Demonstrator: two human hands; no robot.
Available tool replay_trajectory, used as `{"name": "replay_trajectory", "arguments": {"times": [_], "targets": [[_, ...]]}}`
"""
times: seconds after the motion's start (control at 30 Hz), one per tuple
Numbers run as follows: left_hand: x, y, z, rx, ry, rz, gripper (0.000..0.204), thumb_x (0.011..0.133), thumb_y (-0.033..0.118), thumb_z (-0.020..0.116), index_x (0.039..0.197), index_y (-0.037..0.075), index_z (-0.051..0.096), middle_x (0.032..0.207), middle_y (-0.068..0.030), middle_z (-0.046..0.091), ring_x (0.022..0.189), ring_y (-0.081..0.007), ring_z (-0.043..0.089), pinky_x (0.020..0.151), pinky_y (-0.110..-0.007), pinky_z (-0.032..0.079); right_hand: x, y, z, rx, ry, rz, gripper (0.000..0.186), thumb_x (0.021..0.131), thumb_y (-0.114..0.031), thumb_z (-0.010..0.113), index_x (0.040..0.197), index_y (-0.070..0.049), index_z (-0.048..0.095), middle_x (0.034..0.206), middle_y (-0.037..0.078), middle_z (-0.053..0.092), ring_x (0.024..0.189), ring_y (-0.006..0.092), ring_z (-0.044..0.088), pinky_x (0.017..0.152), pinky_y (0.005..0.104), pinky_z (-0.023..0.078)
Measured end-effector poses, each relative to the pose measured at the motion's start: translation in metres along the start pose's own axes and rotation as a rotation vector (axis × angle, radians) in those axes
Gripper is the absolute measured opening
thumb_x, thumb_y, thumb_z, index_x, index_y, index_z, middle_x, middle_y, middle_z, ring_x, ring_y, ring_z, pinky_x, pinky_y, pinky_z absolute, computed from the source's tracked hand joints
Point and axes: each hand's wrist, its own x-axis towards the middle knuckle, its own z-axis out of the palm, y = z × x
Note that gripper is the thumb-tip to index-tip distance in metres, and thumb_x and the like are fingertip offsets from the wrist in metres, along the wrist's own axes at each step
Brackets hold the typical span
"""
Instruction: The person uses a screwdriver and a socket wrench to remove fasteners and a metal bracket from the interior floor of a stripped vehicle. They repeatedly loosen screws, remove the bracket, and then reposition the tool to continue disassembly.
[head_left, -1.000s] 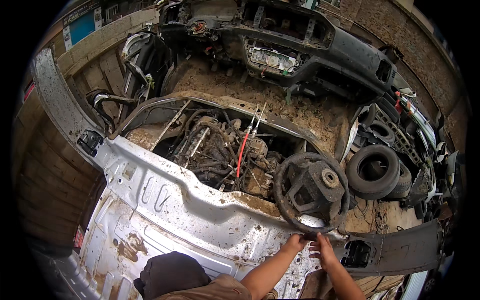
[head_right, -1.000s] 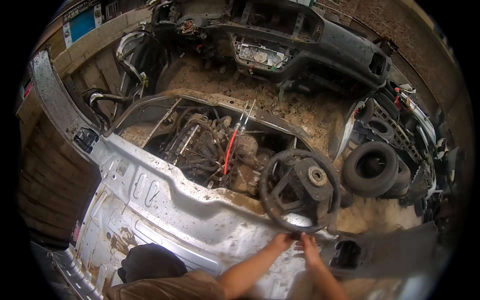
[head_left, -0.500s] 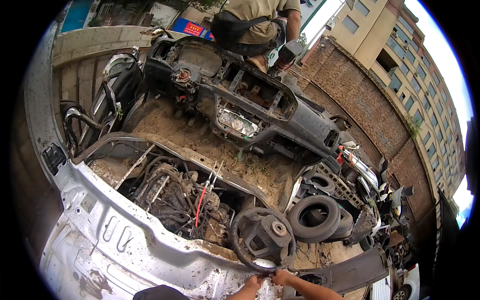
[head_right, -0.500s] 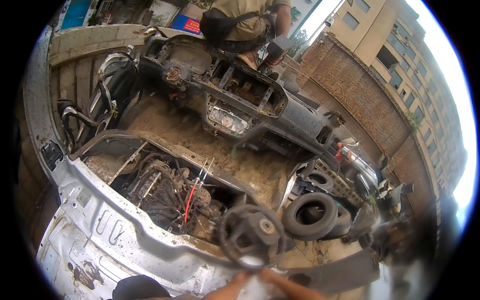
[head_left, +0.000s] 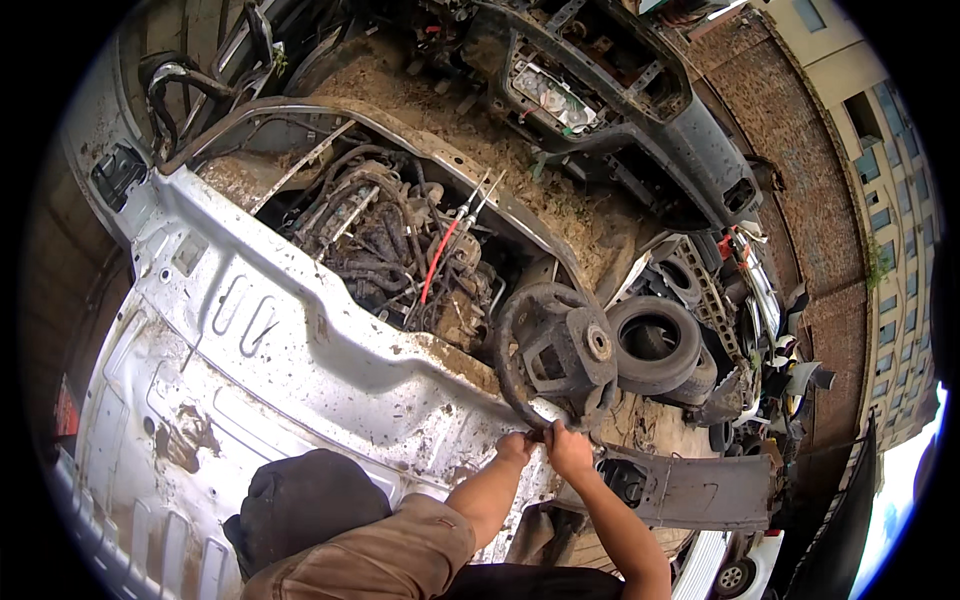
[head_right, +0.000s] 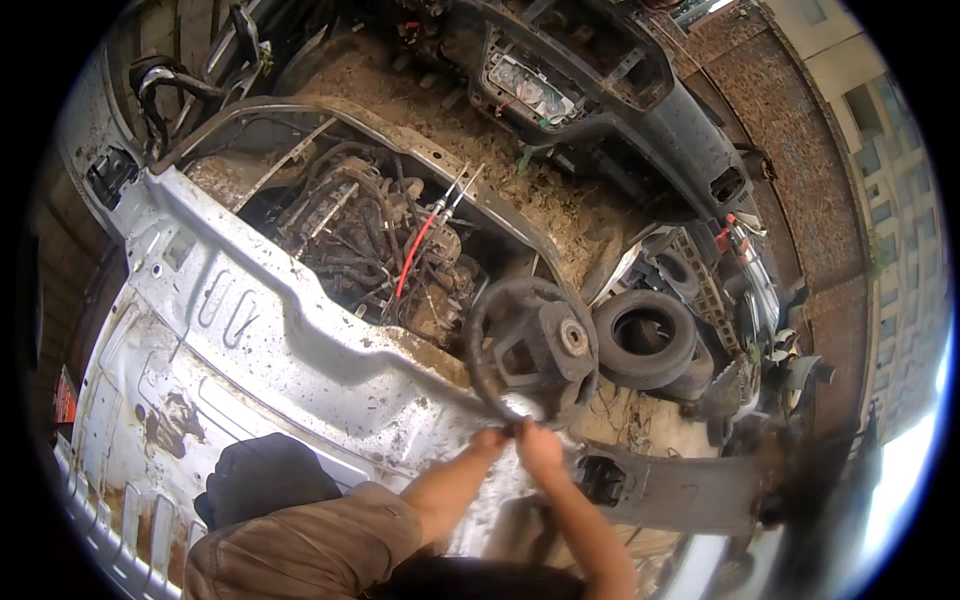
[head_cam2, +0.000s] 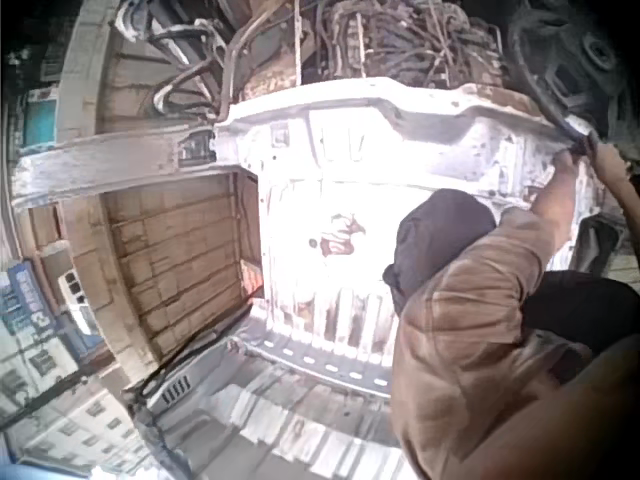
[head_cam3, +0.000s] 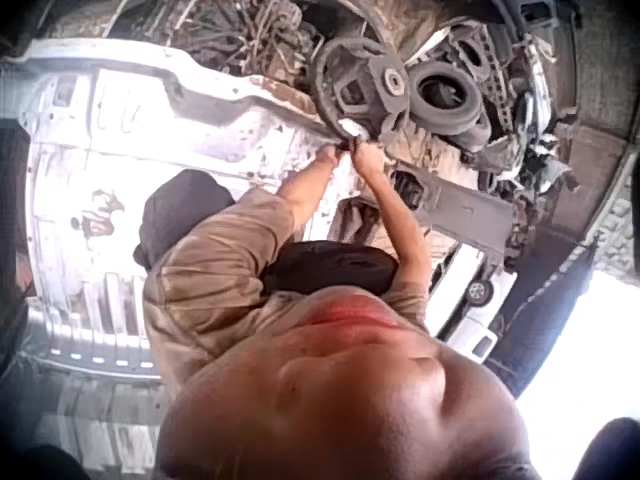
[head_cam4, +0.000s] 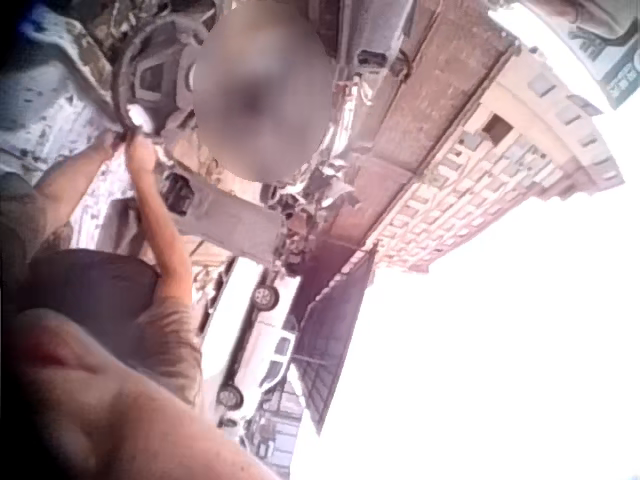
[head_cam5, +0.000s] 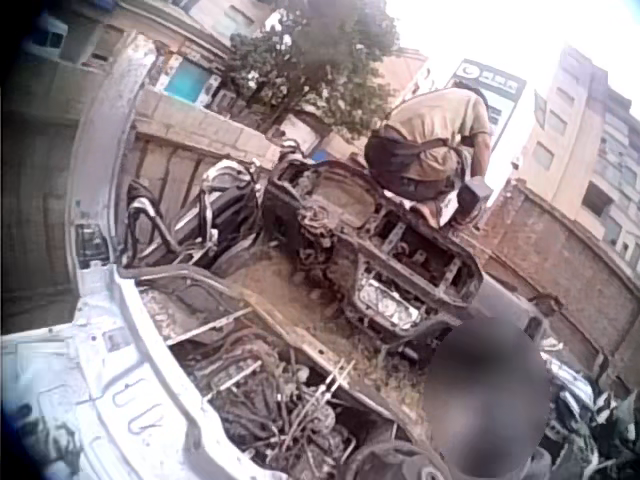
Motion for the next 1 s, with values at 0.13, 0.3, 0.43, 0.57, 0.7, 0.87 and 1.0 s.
{"name": "replay_trajectory", "arguments": {"times": [0.13,0.3,0.43,0.57,0.7,0.87,1.0], "targets": [[-0.071,-0.09,0.074,-0.047,0.238,-0.257,0.015,0.092,0.008,0.046,0.097,-0.001,0.058,0.097,-0.0171,0.065,0.09,-0.0309,0.066,0.079,-0.044,0.056,-0.06,0.064,0.006,-0.245,0.023,-0.077,0.013,0.085,-0.01,0.057,0.097,-0.011,0.057,0.089,0.014,0.058,0.088,0.035,0.061,0.069,0.0451,0.053],[-0.074,-0.071,0.062,-0.101,0.29,-0.122,0.017,0.094,0.01,0.045,0.102,-0.001,0.055,0.098,-0.0165,0.066,0.085,-0.0302,0.066,0.075,-0.038,0.052,-0.051,0.04,-0.006,-0.144,0.067,-0.265,0.019,0.08,-0.008,0.062,0.099,-0.011,0.059,0.088,0.011,0.056,0.086,0.0333,0.059,0.07,0.0437,0.051],[-0.066,-0.061,0.053,-0.009,0.301,-0.048,0.033,0.081,-0.01,0.043,0.115,-0.005,0.042,0.092,-0.0208,0.061,0.066,-0.0323,0.067,0.048,-0.043,0.054,-0.043,0.025,-0.013,-0.072,-0.102,0.225,0.045,0.093,-0.048,0.056,0.102,-0.004,0.055,0.081,0.021,0.067,0.076,0.0445,0.065,0.064,0.0528,0.051],[-0.074,-0.07,0.071,-0.02,0.346,-0.088,0.033,0.086,-0.001,0.043,0.119,0.0,0.039,0.088,-0.0158,0.064,0.07,-0.0268,0.067,0.053,-0.04,0.052,-0.051,0.047,0.01,-0.105,-0.058,0.313,0.047,0.097,-0.048,0.049,0.093,-0.002,0.058,0.075,0.026,0.066,0.073,0.0469,0.065,0.064,0.0551,0.051],[-0.083,-0.068,0.084,0.033,0.418,-0.123,0.012,0.091,0.01,0.045,0.1,0.007,0.053,0.091,-0.0117,0.068,0.075,-0.0261,0.068,0.063,-0.04,0.053,-0.053,0.048,0.013,-0.057,0.094,0.028,0.02,0.095,-0.025,0.056,0.096,-0.005,0.06,0.089,0.019,0.065,0.08,0.042,0.064,0.066,0.0503,0.051],[-0.083,-0.062,0.083,0.072,0.408,-0.084,0.013,0.091,0.01,0.046,0.101,0.004,0.053,0.092,-0.0129,0.067,0.069,-0.0251,0.067,0.055,-0.038,0.052,-0.045,0.048,0.001,-0.133,0.036,-0.233,0.016,0.093,-0.019,0.054,0.099,-0.006,0.059,0.098,0.012,0.061,0.087,0.0368,0.063,0.069,0.0455,0.051],[-0.079,-0.062,0.082,0.114,0.479,-0.005,0.013,0.091,0.006,0.048,0.101,-0.002,0.051,0.09,-0.0175,0.065,0.068,-0.027,0.067,0.049,-0.034,0.052,-0.044,0.028,-0.012,0.06,0.082,-0.02,0.027,0.093,-0.031,0.056,0.096,-0.004,0.06,0.095,0.017,0.065,0.083,0.0409,0.065,0.066,0.0488,0.052]]}}
